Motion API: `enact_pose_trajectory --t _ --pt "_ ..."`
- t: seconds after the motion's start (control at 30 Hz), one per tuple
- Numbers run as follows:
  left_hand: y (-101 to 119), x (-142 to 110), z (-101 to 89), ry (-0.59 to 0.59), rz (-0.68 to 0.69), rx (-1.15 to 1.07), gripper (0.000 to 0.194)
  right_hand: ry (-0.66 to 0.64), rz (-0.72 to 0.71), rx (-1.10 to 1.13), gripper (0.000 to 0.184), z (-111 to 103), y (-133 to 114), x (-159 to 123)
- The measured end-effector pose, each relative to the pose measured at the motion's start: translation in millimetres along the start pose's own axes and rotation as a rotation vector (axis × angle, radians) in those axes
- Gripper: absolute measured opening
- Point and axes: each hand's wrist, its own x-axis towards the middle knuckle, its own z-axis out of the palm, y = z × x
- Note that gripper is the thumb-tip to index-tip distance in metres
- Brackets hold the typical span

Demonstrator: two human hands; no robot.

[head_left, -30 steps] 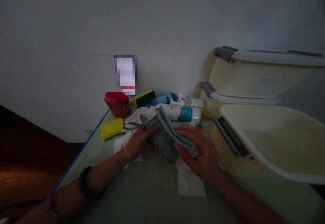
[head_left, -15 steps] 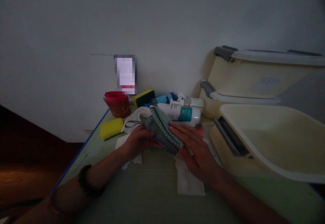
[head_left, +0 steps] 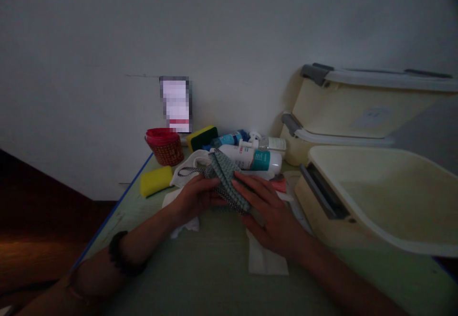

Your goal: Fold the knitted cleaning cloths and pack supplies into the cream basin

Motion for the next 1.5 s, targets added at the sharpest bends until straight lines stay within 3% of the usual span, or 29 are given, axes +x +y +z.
enact_pose_trajectory --t 0.1,0.17,0.33,0.7,0.9,1.07,1.3,1.5 --pt "-1.4 -1.7 2.1 -0.140 0.051 0.054 0.032 0.082 0.075 0.023 0.056 0.8 1.3 -1.0" --pt "-2.2 -2.0 3.3 -0.170 0.074 0.144 0.035 0.136 0.145 0.013 0.052 1.5 1.5 -1.4" --pt "-3.4 -1.1 3.2 -0.135 0.092 0.288 0.026 0.188 0.159 -0.026 0.052 4.3 2.0 -1.9" --pt "-6.3 0.5 1.3 -0.062 0.097 0.255 0.034 0.219 0.098 0.016 0.049 8.3 2.7 -1.8" --pt "-4.0 2.1 2.1 -0.052 0.054 0.224 0.040 0.175 0.048 0.067 0.047 6.2 1.8 -2.1" --pt "-4.7 3.5 -1.6 -0.020 0.049 0.262 0.048 0.191 0.046 0.079 0.037 6.2 1.0 -0.4" --pt "-5.0 3.5 -5.0 -0.092 0.052 0.303 0.053 0.290 0.142 0.119 0.015 6.0 -2.9 1.6" --pt "-5.1 3.2 -0.9 -0.056 0.052 0.255 0.055 0.328 0.116 0.120 0.010 4.7 -3.7 2.0"
